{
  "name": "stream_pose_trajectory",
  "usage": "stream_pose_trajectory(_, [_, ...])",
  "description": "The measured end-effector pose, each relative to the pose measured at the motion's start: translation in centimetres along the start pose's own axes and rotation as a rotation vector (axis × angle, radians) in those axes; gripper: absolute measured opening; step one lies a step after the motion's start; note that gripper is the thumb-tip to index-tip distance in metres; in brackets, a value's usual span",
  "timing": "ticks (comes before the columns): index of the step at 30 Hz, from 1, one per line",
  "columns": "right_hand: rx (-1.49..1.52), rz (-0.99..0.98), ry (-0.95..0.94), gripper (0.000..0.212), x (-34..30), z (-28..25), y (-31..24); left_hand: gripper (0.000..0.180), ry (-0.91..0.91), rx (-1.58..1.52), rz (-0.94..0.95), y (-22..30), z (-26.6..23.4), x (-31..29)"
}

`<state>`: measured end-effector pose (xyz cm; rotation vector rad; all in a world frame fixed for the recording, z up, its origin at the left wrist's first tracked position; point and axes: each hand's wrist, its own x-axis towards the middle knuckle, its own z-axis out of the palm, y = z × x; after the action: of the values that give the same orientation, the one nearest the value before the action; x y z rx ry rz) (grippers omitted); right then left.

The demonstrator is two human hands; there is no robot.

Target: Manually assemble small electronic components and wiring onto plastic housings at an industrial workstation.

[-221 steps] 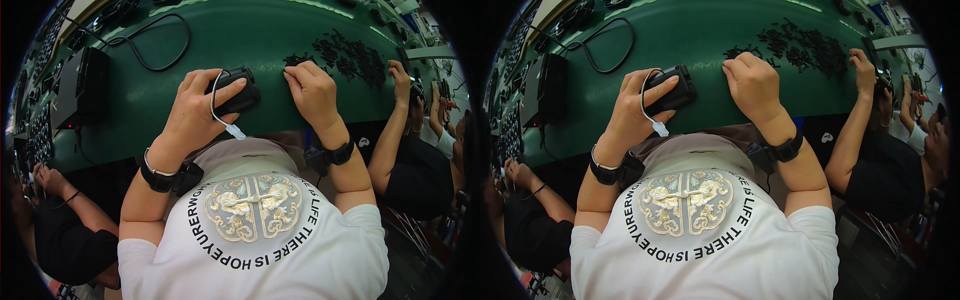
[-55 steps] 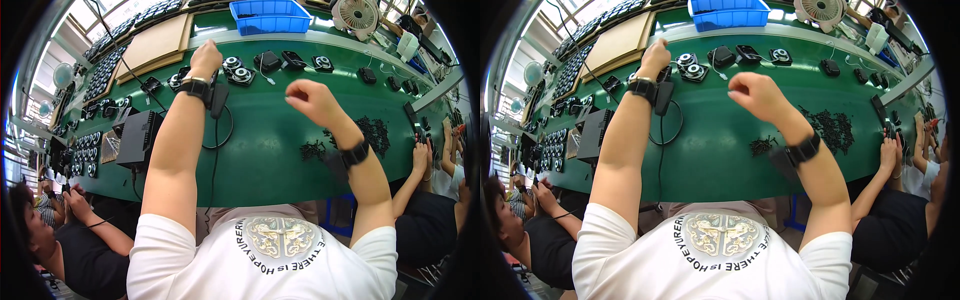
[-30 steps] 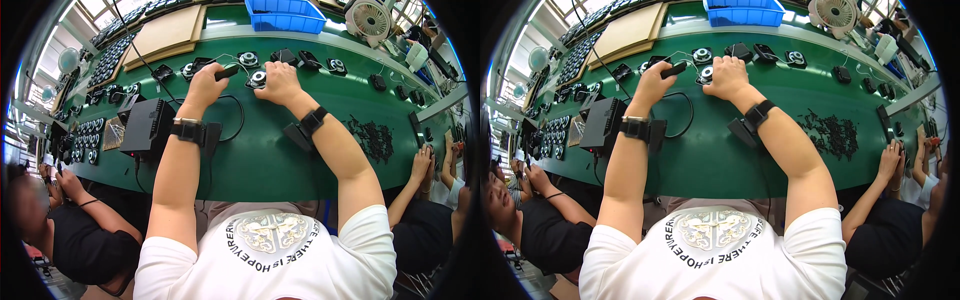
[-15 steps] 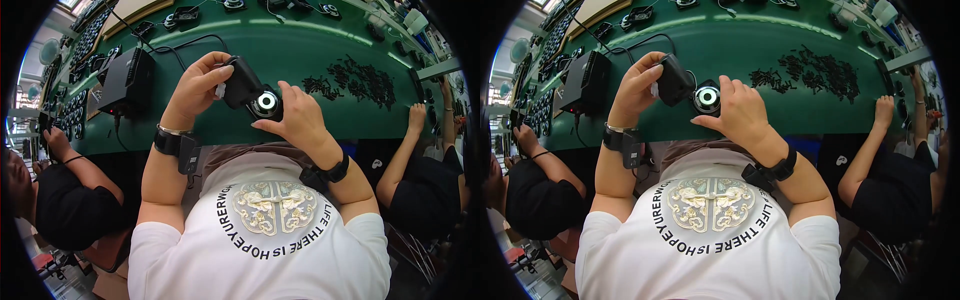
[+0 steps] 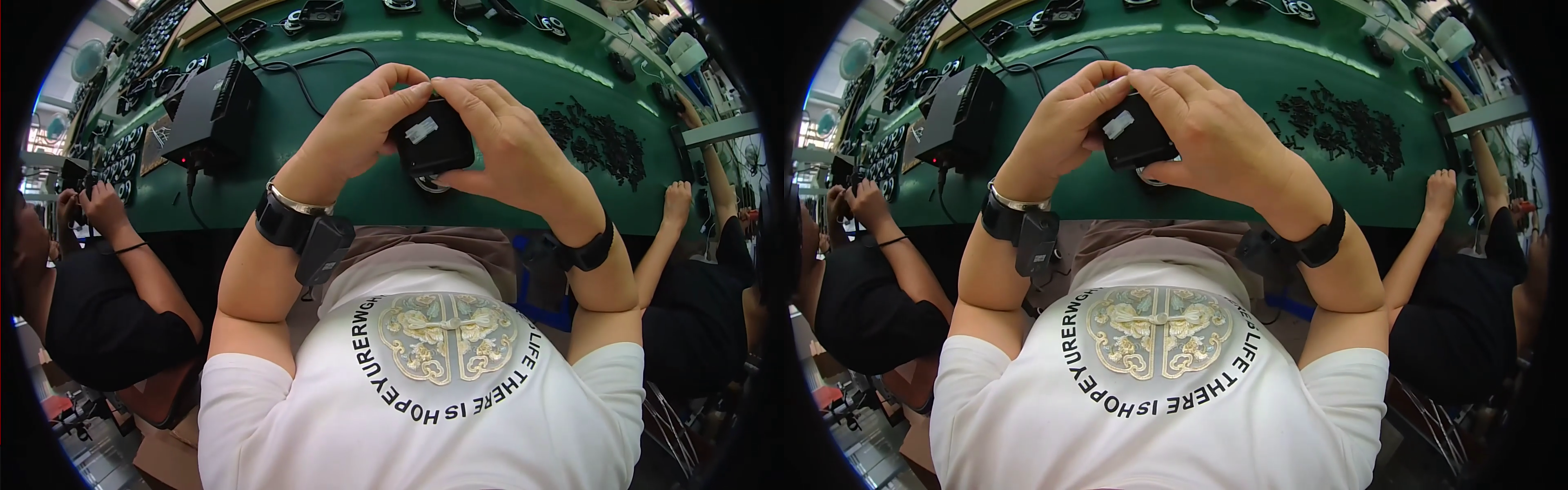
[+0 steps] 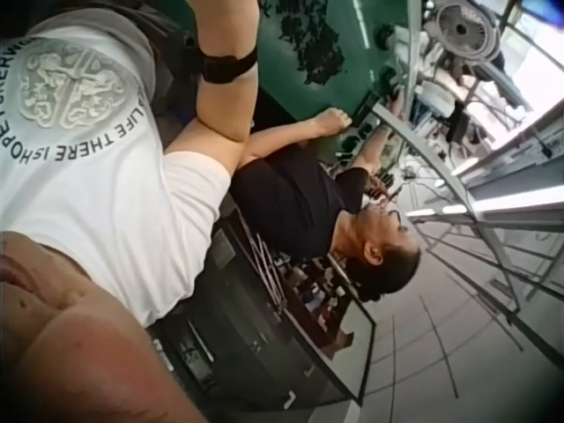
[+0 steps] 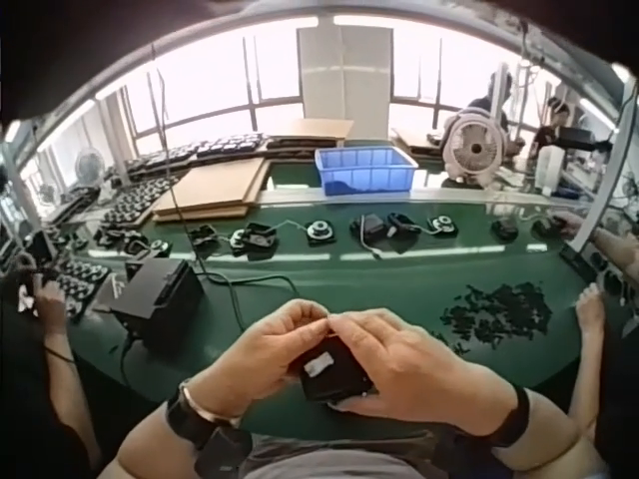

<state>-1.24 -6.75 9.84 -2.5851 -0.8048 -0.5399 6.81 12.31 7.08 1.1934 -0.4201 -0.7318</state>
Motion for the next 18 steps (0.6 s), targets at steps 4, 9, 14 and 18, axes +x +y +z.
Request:
stream_pose_trajectory(4, [0.09,-0.085,-0.008,0.089,-0.1,0.1,0.4,0.033,-0.052,-0.103,-0.061,-0.2,-0.6,-0.3])
stream_pose_trajectory(9, [0.16,-0.033,-0.075,0.088,-0.2,-0.1,0.8,0.038,-0.038,-0.054,-0.054,-0.6,-0.8,-0.2])
stream_pose_trajectory(14, [0.198,0.052,-0.065,0.083,0.2,-0.2,2.0,0.033,0.025,0.0,0.029,0.3,0.3,-1.0])
stream_pose_trajectory(18, [0.204,0.082,-0.06,0.078,0.0,0.3,2.4,0.026,0.112,1.035,0.799,-0.2,-0.2,-1.1])
